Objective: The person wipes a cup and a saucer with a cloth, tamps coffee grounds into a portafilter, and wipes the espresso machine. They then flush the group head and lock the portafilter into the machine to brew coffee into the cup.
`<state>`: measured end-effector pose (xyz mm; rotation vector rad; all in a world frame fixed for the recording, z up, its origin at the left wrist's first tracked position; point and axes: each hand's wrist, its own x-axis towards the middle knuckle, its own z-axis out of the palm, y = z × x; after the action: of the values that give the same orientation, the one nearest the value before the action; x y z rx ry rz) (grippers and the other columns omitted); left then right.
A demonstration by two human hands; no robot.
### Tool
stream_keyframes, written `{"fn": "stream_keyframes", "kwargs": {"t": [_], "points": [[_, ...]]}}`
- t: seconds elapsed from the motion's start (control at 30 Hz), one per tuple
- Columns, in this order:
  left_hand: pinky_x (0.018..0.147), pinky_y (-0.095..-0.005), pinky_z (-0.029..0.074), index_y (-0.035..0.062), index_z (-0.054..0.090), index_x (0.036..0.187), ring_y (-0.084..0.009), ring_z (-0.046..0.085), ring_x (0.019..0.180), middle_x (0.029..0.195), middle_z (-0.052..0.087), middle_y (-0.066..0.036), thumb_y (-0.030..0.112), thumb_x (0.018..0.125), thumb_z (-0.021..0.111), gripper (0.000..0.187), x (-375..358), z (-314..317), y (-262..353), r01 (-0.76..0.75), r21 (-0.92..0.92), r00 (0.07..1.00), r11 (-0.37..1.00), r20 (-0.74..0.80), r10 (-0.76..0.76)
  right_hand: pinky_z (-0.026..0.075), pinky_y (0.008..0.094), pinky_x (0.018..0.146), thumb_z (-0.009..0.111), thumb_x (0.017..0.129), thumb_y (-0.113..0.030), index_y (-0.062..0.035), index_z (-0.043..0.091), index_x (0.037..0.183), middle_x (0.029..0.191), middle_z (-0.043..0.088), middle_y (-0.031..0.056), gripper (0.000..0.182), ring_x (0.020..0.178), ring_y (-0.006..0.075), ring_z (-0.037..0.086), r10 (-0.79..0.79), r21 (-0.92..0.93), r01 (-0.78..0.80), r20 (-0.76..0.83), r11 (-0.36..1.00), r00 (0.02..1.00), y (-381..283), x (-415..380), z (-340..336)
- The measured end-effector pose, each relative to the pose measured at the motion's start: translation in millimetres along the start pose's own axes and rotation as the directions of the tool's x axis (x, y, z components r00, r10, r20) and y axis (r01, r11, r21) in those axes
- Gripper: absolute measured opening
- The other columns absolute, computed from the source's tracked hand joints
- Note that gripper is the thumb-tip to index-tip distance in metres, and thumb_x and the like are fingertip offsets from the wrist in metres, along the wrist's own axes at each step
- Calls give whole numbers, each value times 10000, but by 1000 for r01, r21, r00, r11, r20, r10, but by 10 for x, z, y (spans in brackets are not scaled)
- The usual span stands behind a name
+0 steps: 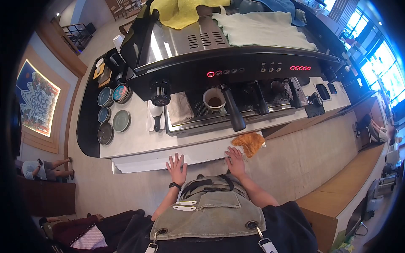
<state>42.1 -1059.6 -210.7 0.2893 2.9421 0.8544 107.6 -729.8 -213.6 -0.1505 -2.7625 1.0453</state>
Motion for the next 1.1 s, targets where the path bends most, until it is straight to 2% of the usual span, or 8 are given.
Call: {"fn": "stream_keyframes", "kwargs": {"t": [0.33,0.43,0.53,0.63,0.73,0.83,1.03,1.1], "points": [[1248,-627,4,193,549,1504,-428,181,1570,1668,367,-97,358,1023,582,510,-3,-4,3,1,-19,1000,1000,0,-1,278,492,1244,648,978,-171,-80,682,1264,1484,576,160,302,1430,379,461,23,38,-22,-16,999,1000,-44,18,-13],[1247,-628,5,191,549,1504,-428,183,1569,1668,367,-99,361,1024,578,510,2,-13,10,-3,-21,1000,1000,-3,3,444,464,1125,689,956,-142,-56,715,1177,1301,692,156,239,1265,362,621,2,48,2,-85,999,996,-61,87,-75],[1247,-628,5,187,547,1504,-425,182,1570,1668,365,-100,370,1026,570,512,11,1,-10,-5,-13,1000,1000,-12,5,562,363,886,729,951,-140,-35,726,1072,1004,748,105,160,969,247,728,226,393,-151,-152,907,962,-511,355,-445],[1251,-623,8,188,542,1506,-408,172,1575,1672,356,-82,365,1031,557,508,-2,13,-3,-2,-3,1000,1000,-1,2,519,236,645,751,963,-117,-21,702,1143,856,686,37,210,727,80,648,254,523,-99,-235,847,938,-617,713,-710],[1253,-622,9,192,538,1508,-400,166,1578,1675,350,-73,363,1033,551,504,0,-5,9,3,6,1000,1000,9,-3,495,245,577,763,969,-261,-21,650,1078,764,643,25,287,623,74,610,415,754,-172,-144,634,898,-1131,1114,-1144],[1252,-625,8,195,538,1507,-398,162,1579,1675,348,-72,365,1034,553,503,0,-18,17,3,11,1000,1000,13,-3,469,241,515,771,961,-325,-18,631,1119,749,641,28,372,551,82,592,309,691,-137,-131,710,942,-1385,1418,-1399],[1254,-617,-1,184,551,1499,-409,161,1580,1672,357,-94,350,1024,573,504,6,-25,20,9,-14,1000,1000,9,-9,501,237,505,732,989,-326,-37,583,1252,772,645,27,418,539,84,595,335,716,-324,134,618,933,-1447,1664,-1480],[1255,-616,-2,183,556,1495,-407,163,1580,1672,358,-93,349,1022,573,501,8,-18,25,11,-17,1000,1000,2,-11,547,257,520,723,988,-374,-24,570,1244,821,679,68,460,553,116,635,350,698,-361,166,619,922,-1450,1710,-1478]]}}
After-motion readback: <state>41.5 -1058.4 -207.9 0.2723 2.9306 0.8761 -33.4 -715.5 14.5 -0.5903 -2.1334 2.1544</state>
